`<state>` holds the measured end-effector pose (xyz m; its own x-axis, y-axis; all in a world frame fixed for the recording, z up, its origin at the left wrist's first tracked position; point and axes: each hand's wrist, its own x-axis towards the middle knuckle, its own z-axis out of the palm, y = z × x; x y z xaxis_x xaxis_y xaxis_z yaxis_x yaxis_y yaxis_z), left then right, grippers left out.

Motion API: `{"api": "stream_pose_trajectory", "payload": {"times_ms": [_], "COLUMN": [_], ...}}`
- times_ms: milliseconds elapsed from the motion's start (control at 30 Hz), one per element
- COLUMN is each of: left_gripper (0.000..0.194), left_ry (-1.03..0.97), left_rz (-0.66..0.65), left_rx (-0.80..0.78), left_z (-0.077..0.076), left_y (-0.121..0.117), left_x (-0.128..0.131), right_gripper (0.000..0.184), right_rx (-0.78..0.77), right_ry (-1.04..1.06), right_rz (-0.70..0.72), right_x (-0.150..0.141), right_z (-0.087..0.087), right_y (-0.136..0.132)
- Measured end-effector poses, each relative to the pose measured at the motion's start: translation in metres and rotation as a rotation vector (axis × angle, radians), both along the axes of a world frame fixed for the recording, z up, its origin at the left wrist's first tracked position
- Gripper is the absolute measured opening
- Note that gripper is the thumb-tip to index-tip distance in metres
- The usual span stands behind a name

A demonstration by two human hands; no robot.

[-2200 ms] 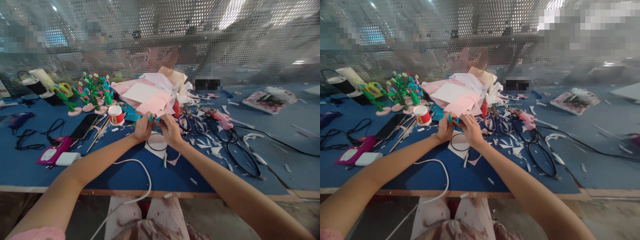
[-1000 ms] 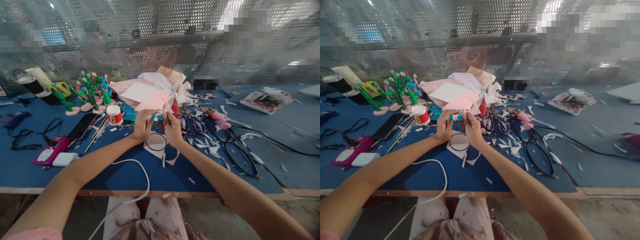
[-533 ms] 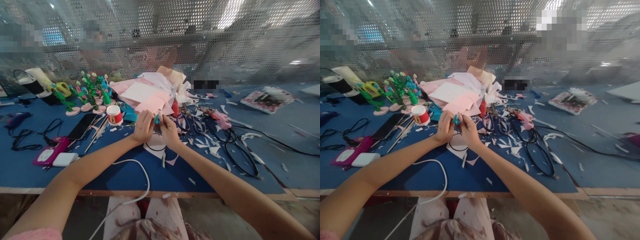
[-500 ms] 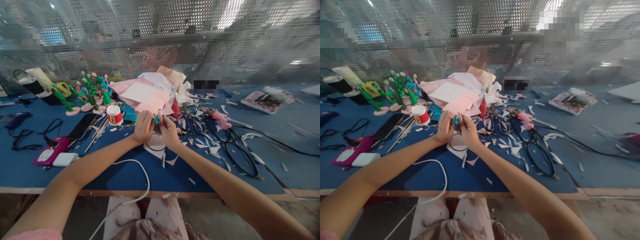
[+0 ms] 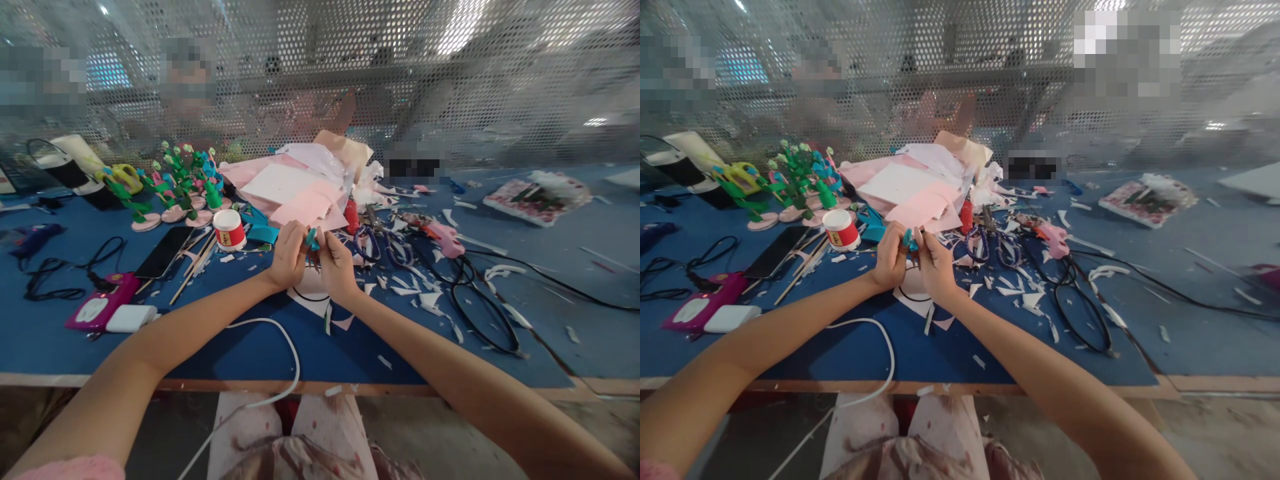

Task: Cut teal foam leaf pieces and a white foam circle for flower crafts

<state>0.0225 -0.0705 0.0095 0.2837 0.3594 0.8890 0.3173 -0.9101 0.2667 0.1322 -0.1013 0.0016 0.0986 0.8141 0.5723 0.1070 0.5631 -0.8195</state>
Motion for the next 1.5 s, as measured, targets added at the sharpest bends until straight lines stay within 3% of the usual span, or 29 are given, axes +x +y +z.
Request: {"api": "stream_pose_trajectory", "payload": {"times_ms": [200,367,467,633,800,1033,1200,1300,1400,1500], "left_gripper": [0.018,0.016,0.016,0.012,0.012,0.023,0.016,0.021,0.028,0.034], "left_ry": [-0.039,-0.08,-0.087,-0.082,0.032,-0.15,-0.05,-0.051,-0.171,-0.312], "left_rz": [-0.177,-0.237,-0.178,0.062,0.072,-0.074,-0.04,0.043,0.148,0.228], "left_rx": [-0.083,-0.091,-0.04,0.143,0.235,0.015,0.035,-0.025,-0.125,-0.25], "left_z": [0.002,0.002,0.003,0.002,-0.001,0.0,-0.001,-0.005,-0.01,-0.014], "left_y": [0.001,0.0,-0.001,0.002,0.003,0.006,0.01,0.015,0.023,0.032], "left_x": [0.002,0.004,0.005,0.001,-0.002,0.001,0.003,0.002,0.0,-0.002], "right_gripper": [0.029,0.028,0.027,0.03,0.034,0.036,0.033,0.033,0.034,0.035], "right_rx": [0.142,0.168,0.126,0.13,0.135,0.11,0.081,0.07,0.108,0.133], "right_ry": [-0.14,-0.179,-0.115,-0.157,-0.187,-0.134,-0.221,-0.308,-0.48,-0.874], "right_rz": [-0.093,-0.123,-0.101,-0.172,-0.145,-0.088,-0.066,-0.162,-0.276,-0.101], "right_x": [0.004,0.006,0.003,0.003,0.006,0.008,0.006,0.012,0.028,0.041], "right_z": [0.002,0.0,-0.002,0.001,0.002,0.003,0.003,0.007,0.014,0.018], "right_y": [-0.001,-0.001,0.0,-0.001,0.0,0.005,0.005,0.008,0.013,0.016]}}
